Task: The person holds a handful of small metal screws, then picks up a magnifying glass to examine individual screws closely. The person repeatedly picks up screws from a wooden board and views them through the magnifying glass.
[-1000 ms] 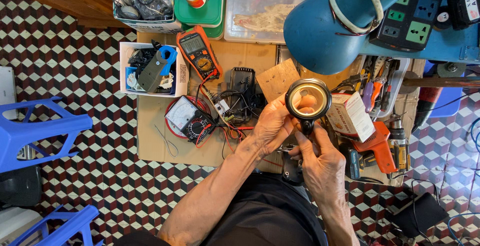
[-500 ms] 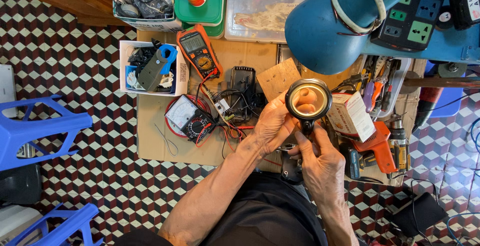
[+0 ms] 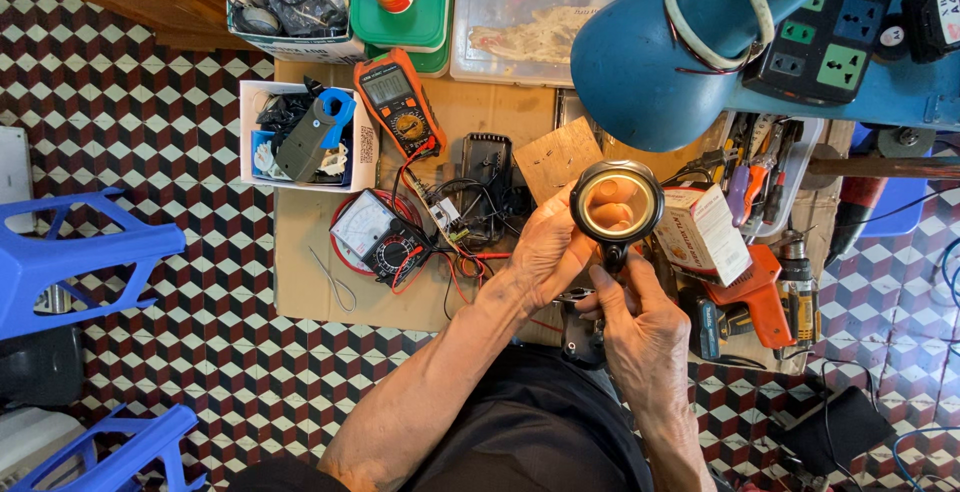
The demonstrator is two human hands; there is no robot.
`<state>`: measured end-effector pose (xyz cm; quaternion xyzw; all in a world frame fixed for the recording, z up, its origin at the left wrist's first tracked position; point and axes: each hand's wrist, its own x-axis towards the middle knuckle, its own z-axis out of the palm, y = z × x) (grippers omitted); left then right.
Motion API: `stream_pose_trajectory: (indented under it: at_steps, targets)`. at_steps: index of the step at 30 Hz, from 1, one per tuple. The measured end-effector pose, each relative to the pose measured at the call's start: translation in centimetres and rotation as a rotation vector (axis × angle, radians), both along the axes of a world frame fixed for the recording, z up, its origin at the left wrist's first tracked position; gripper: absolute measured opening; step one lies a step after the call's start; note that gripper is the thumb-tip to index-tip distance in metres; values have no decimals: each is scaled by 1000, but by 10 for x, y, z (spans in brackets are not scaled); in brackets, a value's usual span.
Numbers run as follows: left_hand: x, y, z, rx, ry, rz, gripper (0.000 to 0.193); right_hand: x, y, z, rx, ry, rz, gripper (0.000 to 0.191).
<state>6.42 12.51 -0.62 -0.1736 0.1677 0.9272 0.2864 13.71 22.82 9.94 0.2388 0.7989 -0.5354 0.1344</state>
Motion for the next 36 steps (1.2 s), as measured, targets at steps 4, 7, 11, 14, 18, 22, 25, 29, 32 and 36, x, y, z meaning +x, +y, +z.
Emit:
stream_pose_trajectory:
  at_steps: [4,7,11,14,18,22,25,29,32,36]
  targets:
    - [-1,0,2,-12,-24,7,33,-1,-1,3,5,-15,-2,37]
    - [-1,0,5,-34,-37,0,34,-1,-2,3,-9,-12,-14,39]
    - [-1,0,7,-34,-30,4,35,-1,-1,2,7,10,-7,38]
    - [-1,0,7,-52,-41,1,37,0,-1,1,23,-2,5,39]
    - [0,0,3,-42,-7,19,36,0,-1,1,28,12,14,39]
    - [0,1,1,-31,2,28,37,0,-1,1,28,-2,11,38]
    - [1,0,1,-11,-18,24,37,-1,0,1,30,-23,16,38]
    - [0,1,2,-7,-13,24,36,-1,0,-1,8,18,9,36]
    - [-1,0,3,-33,-33,20,37,0,1,-1,12,20,11,35]
    - [-1,0,5,-37,-32,12,38,0,1,-2,9,20,11,36]
